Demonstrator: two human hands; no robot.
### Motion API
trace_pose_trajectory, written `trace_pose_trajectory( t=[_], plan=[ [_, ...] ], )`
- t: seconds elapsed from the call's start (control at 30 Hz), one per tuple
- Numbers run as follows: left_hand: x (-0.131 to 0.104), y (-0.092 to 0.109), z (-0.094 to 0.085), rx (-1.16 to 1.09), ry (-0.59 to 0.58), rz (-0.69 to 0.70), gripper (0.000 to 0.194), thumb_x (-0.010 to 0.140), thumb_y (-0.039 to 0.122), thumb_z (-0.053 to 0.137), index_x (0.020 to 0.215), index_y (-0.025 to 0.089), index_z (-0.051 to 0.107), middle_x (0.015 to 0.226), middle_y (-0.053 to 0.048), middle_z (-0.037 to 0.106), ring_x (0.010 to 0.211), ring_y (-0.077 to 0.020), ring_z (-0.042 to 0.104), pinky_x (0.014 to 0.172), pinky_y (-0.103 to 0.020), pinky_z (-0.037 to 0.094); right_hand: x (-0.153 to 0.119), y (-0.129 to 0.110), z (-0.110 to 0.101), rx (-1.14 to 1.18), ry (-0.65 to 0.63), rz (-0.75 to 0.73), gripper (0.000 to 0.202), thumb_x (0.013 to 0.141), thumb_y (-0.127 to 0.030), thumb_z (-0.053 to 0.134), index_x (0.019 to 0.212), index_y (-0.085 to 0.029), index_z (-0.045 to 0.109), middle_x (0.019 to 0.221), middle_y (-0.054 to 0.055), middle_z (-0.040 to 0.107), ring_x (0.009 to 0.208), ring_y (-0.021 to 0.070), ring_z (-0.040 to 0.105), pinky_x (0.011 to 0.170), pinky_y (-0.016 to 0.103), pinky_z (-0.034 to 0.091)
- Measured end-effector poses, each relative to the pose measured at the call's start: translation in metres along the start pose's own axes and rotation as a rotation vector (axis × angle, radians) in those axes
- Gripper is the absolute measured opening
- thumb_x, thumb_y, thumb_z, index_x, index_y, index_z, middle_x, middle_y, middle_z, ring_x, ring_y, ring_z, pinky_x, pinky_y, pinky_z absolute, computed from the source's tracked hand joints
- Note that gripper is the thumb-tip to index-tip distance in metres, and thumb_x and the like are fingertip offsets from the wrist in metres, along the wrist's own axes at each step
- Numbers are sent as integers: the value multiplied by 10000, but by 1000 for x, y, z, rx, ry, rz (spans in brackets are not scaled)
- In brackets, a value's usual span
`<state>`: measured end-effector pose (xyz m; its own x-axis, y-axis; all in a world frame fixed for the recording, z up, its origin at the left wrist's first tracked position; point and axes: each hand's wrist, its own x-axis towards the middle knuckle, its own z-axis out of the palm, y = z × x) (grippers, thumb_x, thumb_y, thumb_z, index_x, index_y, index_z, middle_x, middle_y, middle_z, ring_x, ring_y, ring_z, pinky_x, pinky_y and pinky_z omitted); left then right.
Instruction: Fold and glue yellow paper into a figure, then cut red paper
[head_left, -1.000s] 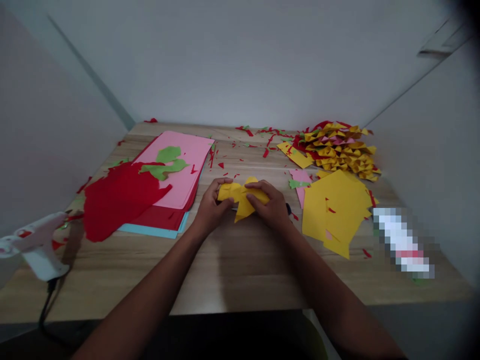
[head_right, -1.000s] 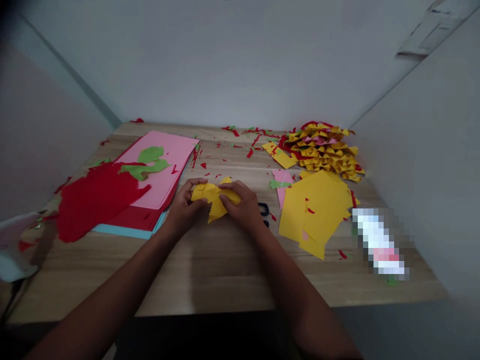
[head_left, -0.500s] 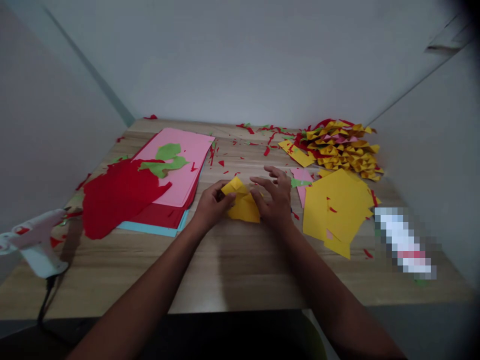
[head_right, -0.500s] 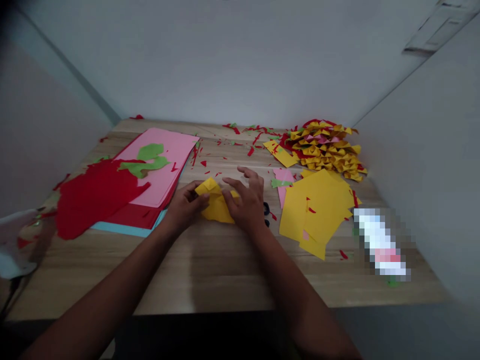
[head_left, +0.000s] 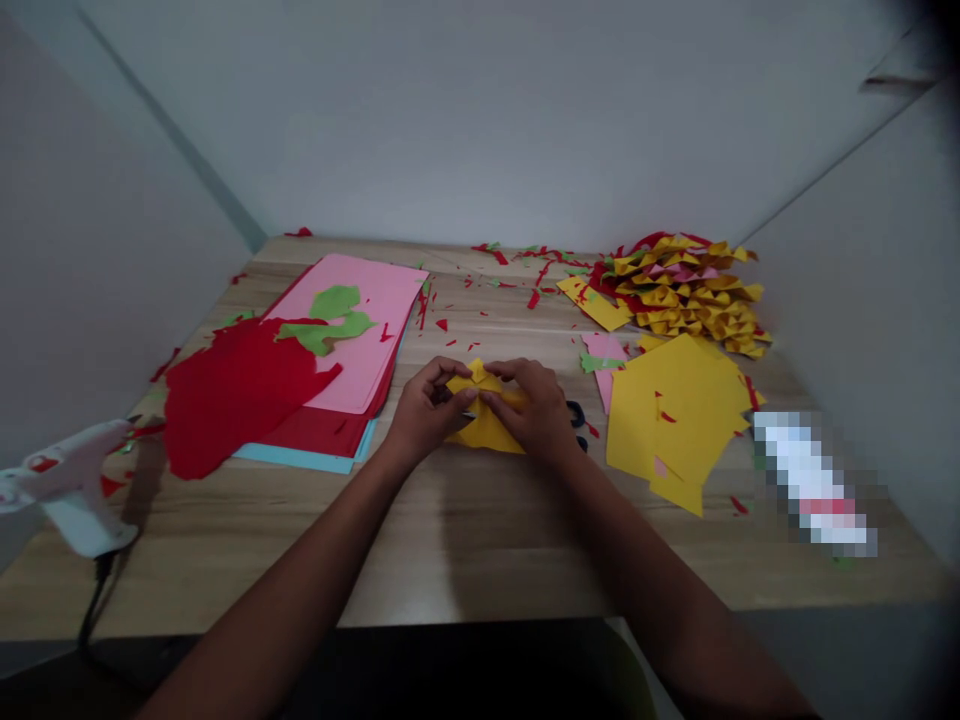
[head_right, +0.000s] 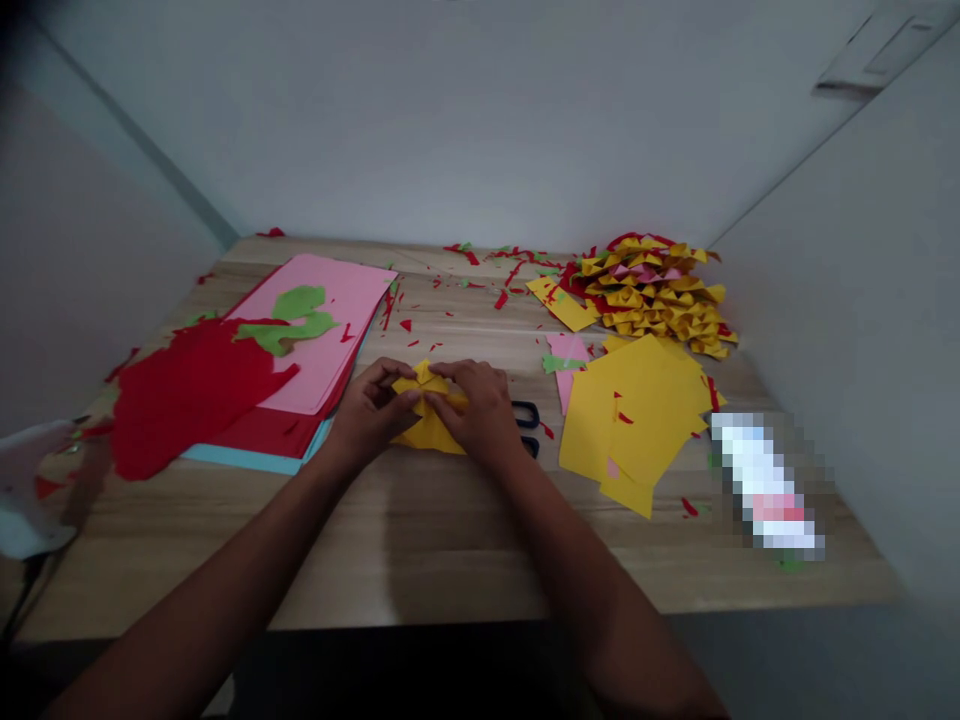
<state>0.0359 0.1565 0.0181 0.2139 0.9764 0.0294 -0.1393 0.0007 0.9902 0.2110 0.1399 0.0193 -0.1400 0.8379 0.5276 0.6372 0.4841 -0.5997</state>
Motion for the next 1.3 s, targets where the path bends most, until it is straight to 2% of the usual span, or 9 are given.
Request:
trace_pose_trajectory(
  t=[0.1, 0.23, 0.33, 0.43, 0.6, 0.83, 1.0, 1.2, 1.3],
  plan=[
    [0, 0, 0, -38, 27, 6, 439, 703, 387, 813, 1029, 196, 590, 872, -4, 657, 604, -73, 535, 535, -172, 427, 0, -1, 0, 9, -30, -28, 182, 892, -302, 668, 1069, -257, 660, 1027, 41, 738, 959, 225, 648, 857, 394, 434],
    [1, 0, -3, -68, -13, -101, 548, 730, 422, 792, 1198, 189, 630, 974, -53, 697, 606, -75, 552, 519, -175, 431, -2, -2, 0, -16, -84, -66, 180, 909, -315, 638, 1078, -258, 659, 990, 33, 737, 920, 221, 639, 844, 395, 427],
    [2, -1, -5, -32, -59, -139, 525, 726, 423, 795, 1174, 177, 675, 934, -50, 707, 633, -87, 571, 532, -176, 449, -1, -2, -1, -30, -83, -71, 165, 922, -297, 601, 1063, -234, 662, 969, 51, 726, 912, 226, 629, 837, 398, 429],
    [2, -2, -6, -14, -59, -113, 461, 717, 390, 804, 1111, 171, 703, 972, -63, 715, 691, -106, 604, 545, -174, 466, 0, -3, -3, -42, -54, -75, 136, 937, -304, 575, 1000, -221, 661, 960, 64, 712, 928, 234, 615, 843, 402, 435],
    [6, -7, -8, -88, -21, -126, 602, 708, 358, 808, 1263, 202, 637, 1043, -68, 721, 735, -123, 644, 616, -213, 521, 1, -3, -5, -18, -32, -85, 95, 930, -286, 573, 966, -228, 640, 928, 60, 690, 908, 227, 605, 841, 393, 472],
    [6, -3, -10, -98, -86, -161, 508, 719, 382, 796, 1182, 193, 706, 881, -51, 734, 733, -148, 657, 605, -224, 521, 2, -2, -6, 52, 53, -136, 56, 922, -239, 564, 918, -242, 620, 885, 50, 664, 873, 211, 606, 799, 374, 500],
    [4, -2, -10, -43, -107, -190, 466, 719, 391, 800, 1132, 184, 734, 754, -9, 683, 597, -89, 563, 519, -181, 449, 2, -2, -6, 62, 16, -152, 95, 913, -232, 578, 908, -230, 672, 871, 56, 640, 882, 210, 602, 808, 373, 502],
    [3, -7, -9, -43, -54, -187, 361, 692, 436, 812, 927, 165, 768, 761, -16, 680, 587, -87, 541, 508, -185, 416, 0, -4, -6, 91, 1, -173, 201, 919, -241, 577, 1082, -278, 689, 948, 50, 642, 924, 206, 600, 834, 378, 509],
    [4, -7, -8, -13, 3, -184, 392, 700, 478, 797, 927, 159, 768, 721, -13, 667, 541, -82, 506, 470, -185, 368, 1, -5, -7, 110, 5, -173, 104, 898, -250, 603, 972, -261, 674, 919, 48, 650, 918, 212, 608, 841, 386, 507]
  ],
)
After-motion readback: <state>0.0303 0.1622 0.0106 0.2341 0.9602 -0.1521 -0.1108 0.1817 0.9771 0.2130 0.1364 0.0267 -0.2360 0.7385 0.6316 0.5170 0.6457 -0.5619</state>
